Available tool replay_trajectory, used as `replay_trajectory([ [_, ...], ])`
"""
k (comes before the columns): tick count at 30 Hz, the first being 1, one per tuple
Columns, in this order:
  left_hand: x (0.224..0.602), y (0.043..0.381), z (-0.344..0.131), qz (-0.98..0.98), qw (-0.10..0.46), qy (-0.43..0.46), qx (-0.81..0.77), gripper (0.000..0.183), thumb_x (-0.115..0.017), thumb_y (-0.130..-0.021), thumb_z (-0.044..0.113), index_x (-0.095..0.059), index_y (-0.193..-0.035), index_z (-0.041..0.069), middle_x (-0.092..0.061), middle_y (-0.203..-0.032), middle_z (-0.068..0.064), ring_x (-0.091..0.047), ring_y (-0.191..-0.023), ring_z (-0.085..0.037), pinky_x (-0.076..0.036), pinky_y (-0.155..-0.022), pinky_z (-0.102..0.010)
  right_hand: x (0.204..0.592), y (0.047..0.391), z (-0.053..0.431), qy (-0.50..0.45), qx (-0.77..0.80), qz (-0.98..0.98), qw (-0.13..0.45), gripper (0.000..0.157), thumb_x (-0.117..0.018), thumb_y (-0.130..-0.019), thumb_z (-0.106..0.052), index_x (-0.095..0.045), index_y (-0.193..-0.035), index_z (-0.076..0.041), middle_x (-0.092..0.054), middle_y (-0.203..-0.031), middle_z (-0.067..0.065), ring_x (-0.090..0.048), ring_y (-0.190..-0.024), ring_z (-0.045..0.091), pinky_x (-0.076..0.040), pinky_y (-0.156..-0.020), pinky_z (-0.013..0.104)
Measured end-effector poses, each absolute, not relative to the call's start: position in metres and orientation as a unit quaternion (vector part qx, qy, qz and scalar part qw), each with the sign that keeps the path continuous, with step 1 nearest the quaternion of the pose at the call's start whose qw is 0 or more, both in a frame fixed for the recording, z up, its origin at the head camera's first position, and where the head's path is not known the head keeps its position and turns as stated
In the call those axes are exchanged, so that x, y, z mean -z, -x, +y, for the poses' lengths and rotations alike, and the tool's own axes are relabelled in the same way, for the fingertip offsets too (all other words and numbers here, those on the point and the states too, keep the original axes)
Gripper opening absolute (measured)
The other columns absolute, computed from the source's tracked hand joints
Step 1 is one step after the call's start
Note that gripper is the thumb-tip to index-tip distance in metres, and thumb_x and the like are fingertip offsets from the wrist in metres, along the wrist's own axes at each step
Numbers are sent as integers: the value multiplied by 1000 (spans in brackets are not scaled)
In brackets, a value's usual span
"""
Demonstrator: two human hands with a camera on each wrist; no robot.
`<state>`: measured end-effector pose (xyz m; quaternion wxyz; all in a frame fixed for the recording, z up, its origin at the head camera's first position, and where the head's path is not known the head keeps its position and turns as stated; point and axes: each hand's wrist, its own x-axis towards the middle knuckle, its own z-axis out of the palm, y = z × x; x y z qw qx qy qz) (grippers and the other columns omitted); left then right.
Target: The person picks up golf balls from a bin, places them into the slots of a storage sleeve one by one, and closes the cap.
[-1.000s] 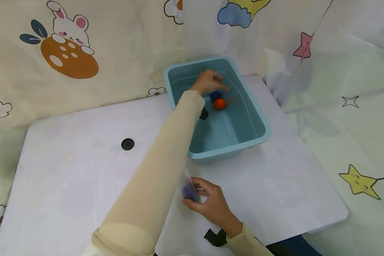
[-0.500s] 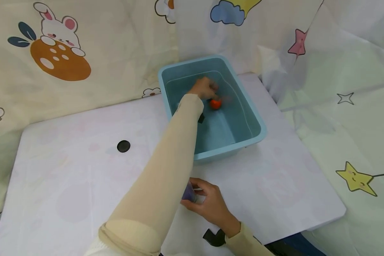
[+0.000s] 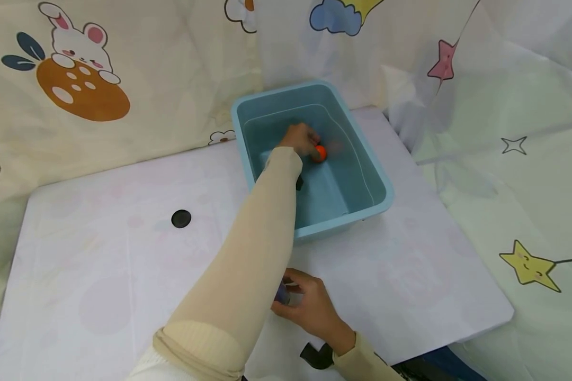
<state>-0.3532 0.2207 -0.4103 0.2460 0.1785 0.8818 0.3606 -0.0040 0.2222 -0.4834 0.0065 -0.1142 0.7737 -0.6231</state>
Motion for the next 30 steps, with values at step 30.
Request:
replay_trajectory([
  [30,419,342,228,890,286,-181,-304,53,-100,-79,11,-80,-128,15,-70,-132,-4,-64,-112,-20,-59,-92,-31,488,4,219,124,608,784,9,47,-87,-93,-10,-70,-137,-5,-74,-127,9,-72,-113,22,-64,-92,35],
])
